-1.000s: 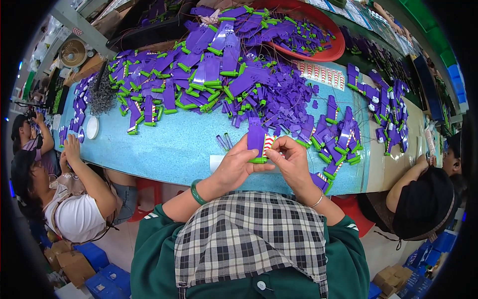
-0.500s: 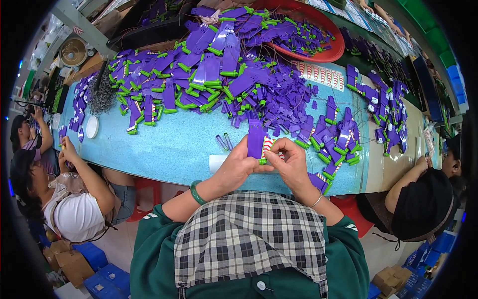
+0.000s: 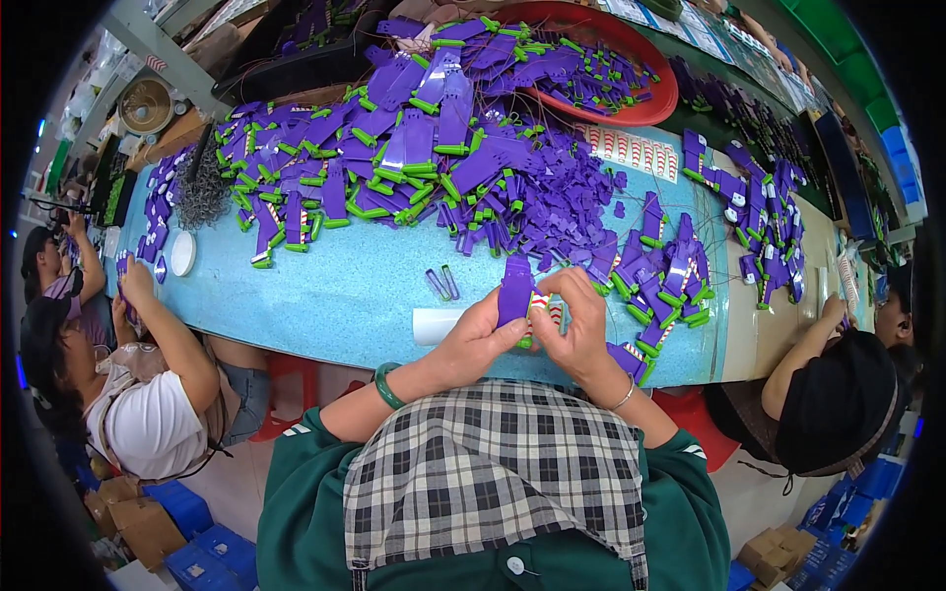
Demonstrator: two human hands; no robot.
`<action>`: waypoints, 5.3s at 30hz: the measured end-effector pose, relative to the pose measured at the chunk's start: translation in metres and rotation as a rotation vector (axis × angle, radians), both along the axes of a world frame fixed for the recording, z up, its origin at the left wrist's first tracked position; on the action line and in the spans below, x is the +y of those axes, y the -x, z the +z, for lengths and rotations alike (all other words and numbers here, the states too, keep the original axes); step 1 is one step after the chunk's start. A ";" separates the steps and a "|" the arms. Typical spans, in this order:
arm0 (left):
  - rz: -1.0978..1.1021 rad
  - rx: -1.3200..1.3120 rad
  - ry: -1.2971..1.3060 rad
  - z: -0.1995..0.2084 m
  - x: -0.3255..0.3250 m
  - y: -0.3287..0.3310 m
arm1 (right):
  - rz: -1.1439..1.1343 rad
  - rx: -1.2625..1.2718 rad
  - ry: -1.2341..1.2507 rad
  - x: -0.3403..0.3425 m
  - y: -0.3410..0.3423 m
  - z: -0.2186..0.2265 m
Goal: The person assembles toy components by picking up plastic parts, peeling striped stickers from a sheet, and applying the stickers onto the parts by hand.
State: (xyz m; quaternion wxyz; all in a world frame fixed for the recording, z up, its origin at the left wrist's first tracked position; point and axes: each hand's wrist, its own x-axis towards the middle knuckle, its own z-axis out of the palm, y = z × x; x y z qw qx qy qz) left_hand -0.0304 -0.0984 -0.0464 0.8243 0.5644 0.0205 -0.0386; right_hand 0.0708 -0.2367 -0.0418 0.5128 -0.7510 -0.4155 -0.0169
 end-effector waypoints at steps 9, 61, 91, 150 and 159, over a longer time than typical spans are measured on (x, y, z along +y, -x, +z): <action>-0.301 0.455 0.738 -0.011 -0.009 -0.006 | 0.405 0.487 0.043 0.003 0.001 -0.003; 0.157 -0.307 -0.798 0.006 0.018 -0.032 | 0.083 0.584 -0.037 -0.030 0.000 -0.022; 0.144 0.217 -0.109 -0.006 0.027 0.002 | 0.342 0.324 0.375 -0.037 -0.018 0.012; 0.067 0.130 0.410 0.012 0.014 -0.014 | 0.354 0.012 -0.077 0.004 -0.023 0.031; 0.384 -0.045 -0.255 0.013 0.007 -0.012 | 0.197 0.879 -0.175 0.003 0.001 0.007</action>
